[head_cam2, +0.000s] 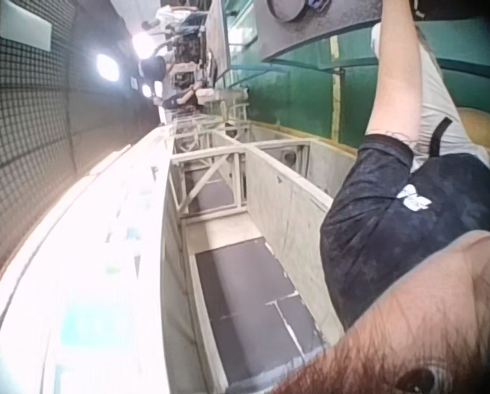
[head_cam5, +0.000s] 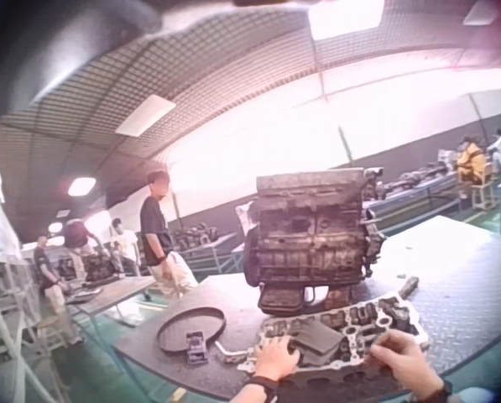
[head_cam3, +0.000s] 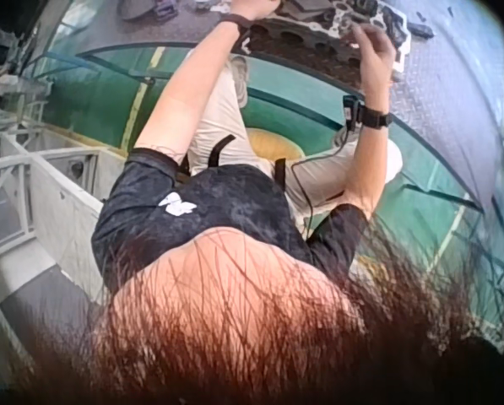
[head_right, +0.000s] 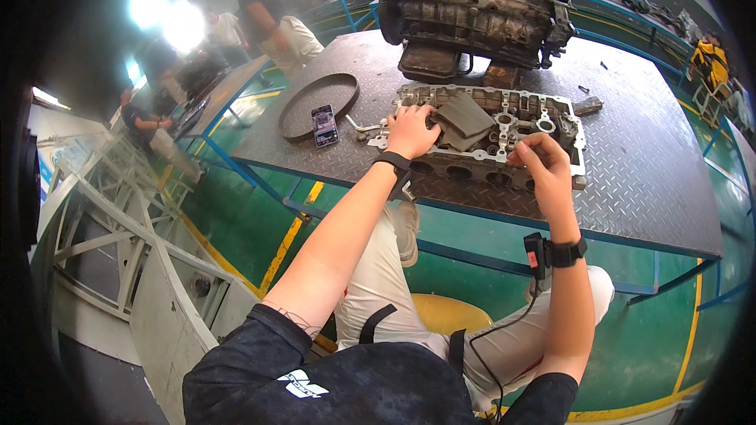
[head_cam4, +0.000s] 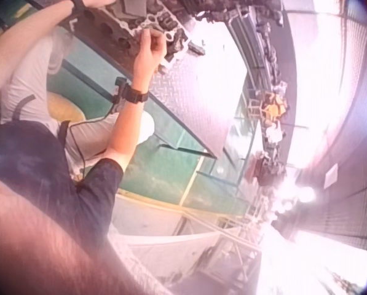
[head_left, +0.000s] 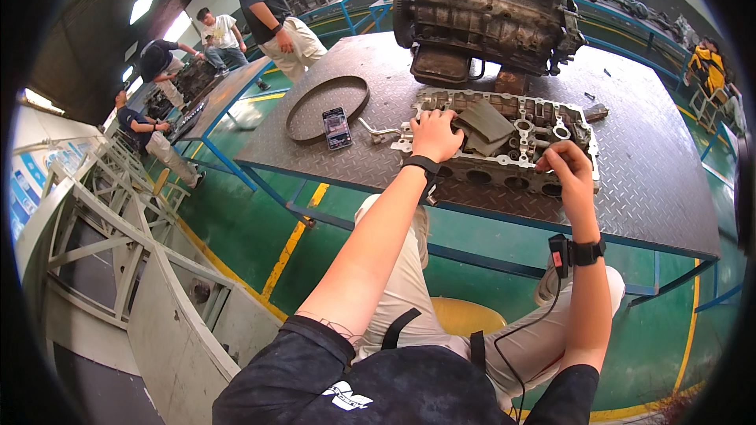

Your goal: The person places valve lifters and other small components into the bores of an engine cylinder head by hand, then uses a thin metal rod to probe the openings.

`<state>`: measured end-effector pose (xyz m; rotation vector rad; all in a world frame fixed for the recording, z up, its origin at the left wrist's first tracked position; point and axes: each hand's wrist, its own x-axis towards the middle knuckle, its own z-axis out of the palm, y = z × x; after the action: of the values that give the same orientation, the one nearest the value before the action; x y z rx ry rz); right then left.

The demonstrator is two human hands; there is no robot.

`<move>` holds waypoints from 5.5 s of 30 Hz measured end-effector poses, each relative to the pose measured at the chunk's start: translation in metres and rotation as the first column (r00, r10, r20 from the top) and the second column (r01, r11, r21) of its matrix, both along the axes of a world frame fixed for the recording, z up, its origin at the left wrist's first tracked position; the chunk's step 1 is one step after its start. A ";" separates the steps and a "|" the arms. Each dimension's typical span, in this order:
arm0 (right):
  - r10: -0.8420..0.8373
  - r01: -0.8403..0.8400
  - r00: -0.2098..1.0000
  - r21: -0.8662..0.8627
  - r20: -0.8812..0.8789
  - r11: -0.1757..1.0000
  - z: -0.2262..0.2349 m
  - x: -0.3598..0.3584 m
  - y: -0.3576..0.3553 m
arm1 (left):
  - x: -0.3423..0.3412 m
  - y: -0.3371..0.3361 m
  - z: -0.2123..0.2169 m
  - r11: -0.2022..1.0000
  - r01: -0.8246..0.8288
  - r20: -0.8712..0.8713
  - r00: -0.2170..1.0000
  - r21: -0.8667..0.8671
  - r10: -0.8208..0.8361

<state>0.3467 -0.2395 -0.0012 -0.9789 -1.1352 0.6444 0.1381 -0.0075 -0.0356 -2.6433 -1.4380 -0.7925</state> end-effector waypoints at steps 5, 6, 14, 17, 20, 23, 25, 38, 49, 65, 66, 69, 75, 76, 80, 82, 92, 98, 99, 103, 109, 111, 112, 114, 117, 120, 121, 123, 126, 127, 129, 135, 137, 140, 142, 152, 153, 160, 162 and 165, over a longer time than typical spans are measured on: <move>-0.110 0.109 0.994 0.071 0.019 0.992 0.017 -0.008 -0.011 | -0.008 0.004 -0.004 1.000 -0.017 0.000 1.000 0.011 0.017; -0.093 0.087 0.995 0.135 0.033 0.987 0.021 -0.010 -0.019 | -0.008 0.001 0.000 0.998 0.009 -0.002 1.000 -0.065 -0.010; -0.236 0.238 0.965 -0.006 0.116 0.971 -0.006 0.015 0.001 | -0.001 -0.003 0.004 0.996 0.029 0.011 1.000 -0.086 -0.029; 0.010 -0.010 1.000 -0.001 -0.016 1.000 0.022 -0.009 -0.019 | -0.008 0.006 -0.004 0.999 -0.011 0.022 1.000 0.047 0.010; -0.017 0.021 0.995 -0.033 0.101 0.999 0.019 -0.004 -0.016 | -0.003 0.001 0.001 1.000 0.012 0.016 1.000 -0.018 -0.012; -0.217 0.263 0.947 -0.187 0.238 0.946 -0.003 0.014 0.002 | -0.002 -0.002 0.004 0.997 0.020 0.005 1.000 -0.080 -0.020; -0.180 0.207 0.965 -0.128 0.192 0.970 0.011 0.004 -0.008 | -0.008 0.001 0.000 0.999 0.002 0.003 1.000 -0.054 -0.002; -0.447 0.612 0.458 0.091 0.768 0.785 0.010 0.029 -0.017 | -0.007 0.002 -0.002 1.000 -0.006 0.020 1.000 0.000 0.006; 0.209 0.079 0.812 -0.457 0.545 0.886 0.024 0.015 -0.029 | -0.006 0.001 0.004 0.999 0.002 0.014 1.000 -0.054 -0.001; -0.155 0.591 0.436 -0.151 0.887 0.793 0.010 0.005 -0.026 | -0.006 0.002 -0.001 1.000 0.002 0.026 1.000 -0.013 -0.002; -0.153 0.590 0.437 -0.153 0.886 0.793 0.014 0.001 -0.028 | -0.006 0.002 -0.001 1.000 0.001 0.025 1.000 -0.015 0.000; 0.191 0.355 0.596 -0.469 0.780 0.809 0.013 -0.012 -0.025 | -0.005 0.002 0.000 1.000 0.009 0.034 0.999 -0.021 -0.008; 0.696 -0.140 0.589 -0.797 0.410 0.588 0.042 -0.008 -0.030 | -0.005 0.002 0.001 1.000 -0.002 0.023 1.000 -0.023 0.003; 0.725 -0.244 0.583 -0.772 0.367 0.587 0.050 -0.009 -0.034 | -0.004 0.002 0.000 1.000 -0.001 0.020 1.000 -0.029 0.002; 0.655 -0.441 0.702 -0.551 0.280 0.709 0.043 -0.008 -0.037 | -0.005 0.003 -0.002 1.000 -0.014 0.023 1.000 -0.011 0.015; 0.557 -0.476 0.808 -0.344 0.192 0.809 0.038 -0.002 -0.034 | -0.005 0.002 -0.001 1.000 -0.011 0.019 1.000 -0.014 0.012; -0.549 0.572 0.453 0.244 0.702 0.783 0.015 0.023 -0.022 | -0.005 0.006 -0.002 1.000 -0.010 0.021 1.000 -0.008 0.010; -0.159 0.527 0.574 -0.214 0.803 0.822 0.050 0.004 -0.053 | -0.007 0.003 0.000 1.000 -0.014 0.012 1.000 0.004 0.014; 0.017 0.237 0.788 -0.329 0.615 0.914 0.052 0.009 -0.063 | -0.002 0.001 0.001 1.000 -0.008 0.021 1.000 -0.001 0.008; 0.312 -0.218 0.881 -0.278 0.357 0.935 0.080 0.008 -0.089 | -0.005 0.001 -0.001 1.000 -0.004 0.039 0.999 -0.004 0.004; -0.554 0.811 -0.075 0.374 0.829 0.450 0.070 0.052 -0.098 | -0.002 -0.002 0.001 0.999 0.007 0.044 0.999 -0.033 -0.005; -0.594 0.861 0.040 0.273 0.804 0.429 0.080 0.056 -0.102 | -0.006 0.002 0.000 0.999 -0.002 0.047 0.999 -0.041 0.004; -0.715 0.790 0.015 0.430 0.699 0.437 0.086 0.056 -0.105 | -0.007 0.003 -0.001 0.999 0.002 0.046 0.999 -0.044 0.000; -0.859 0.667 -0.030 0.650 0.511 0.364 0.099 0.051 -0.116 | -0.007 0.003 -0.002 1.000 -0.019 0.013 1.000 -0.016 0.019; -0.887 0.689 0.423 0.570 0.186 0.448 0.095 0.040 -0.102 | -0.005 0.003 0.001 1.000 -0.015 0.052 0.999 0.024 0.014; -0.719 0.633 0.541 0.351 0.437 0.690 0.080 0.041 -0.046 | -0.006 0.003 -0.003 1.000 -0.016 0.039 0.999 0.013 0.015; -0.556 0.553 0.657 0.175 0.509 0.814 0.062 0.054 -0.022 | -0.004 0.004 -0.003 1.000 -0.014 0.030 0.999 0.004 0.013; -0.340 0.575 0.575 -0.072 0.744 0.815 0.038 0.054 0.014 | -0.003 0.001 -0.002 0.999 -0.001 0.039 0.999 -0.035 0.003; -0.246 0.563 0.423 -0.040 0.872 0.826 0.012 0.046 0.056 | -0.004 0.001 0.000 0.998 0.005 0.044 0.999 -0.070 -0.002; -0.188 0.551 0.322 -0.022 0.928 0.834 0.005 0.043 0.065 | -0.003 0.001 0.000 0.998 0.012 0.049 0.999 -0.064 -0.009; -0.196 0.574 0.204 0.045 0.959 0.817 -0.018 0.034 0.080 | -0.003 0.000 0.001 0.998 0.010 0.053 0.999 -0.062 -0.007; 0.003 0.679 0.393 -0.293 0.919 0.673 -0.012 0.010 0.096 | -0.008 0.000 0.003 0.999 -0.002 0.063 0.998 -0.046 0.005; -0.064 0.634 0.489 -0.304 0.870 0.711 -0.017 0.019 0.093 | -0.002 0.000 -0.001 1.000 -0.010 0.034 0.999 -0.021 0.010; -0.116 0.618 0.545 -0.305 0.830 0.725 -0.033 0.033 0.098 | -0.002 -0.002 0.001 0.999 -0.012 0.028 1.000 -0.035 0.013; -0.122 0.610 0.598 -0.351 0.792 0.710 -0.021 0.022 0.093 | -0.004 -0.003 -0.003 0.999 -0.002 0.041 0.999 -0.043 0.004; -0.235 0.651 0.510 -0.193 0.827 0.734 -0.029 0.014 0.089 | -0.006 0.002 0.001 0.999 -0.025 0.045 0.999 -0.028 0.026; -0.255 0.642 0.551 -0.208 0.795 0.738 -0.023 0.008 0.089 | -0.011 0.002 0.004 0.998 -0.030 0.029 0.999 -0.053 0.032; -0.369 0.656 0.463 -0.031 0.806 0.754 -0.023 0.009 0.078 | -0.004 -0.002 0.000 0.999 -0.021 0.024 0.999 -0.038 0.022; -0.386 0.658 0.410 0.025 0.826 0.753 -0.024 0.007 0.075 | -0.006 -0.005 -0.001 0.999 -0.018 0.028 0.999 -0.045 0.019; -0.419 0.640 0.414 0.069 0.808 0.766 -0.025 0.008 0.074 | -0.007 -0.005 0.003 0.998 -0.003 0.054 0.999 -0.057 0.006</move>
<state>0.3550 -0.1652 -0.0262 -1.8771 -1.3910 -0.2712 0.1310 -0.0123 -0.0330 -2.6786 -1.5006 -0.8421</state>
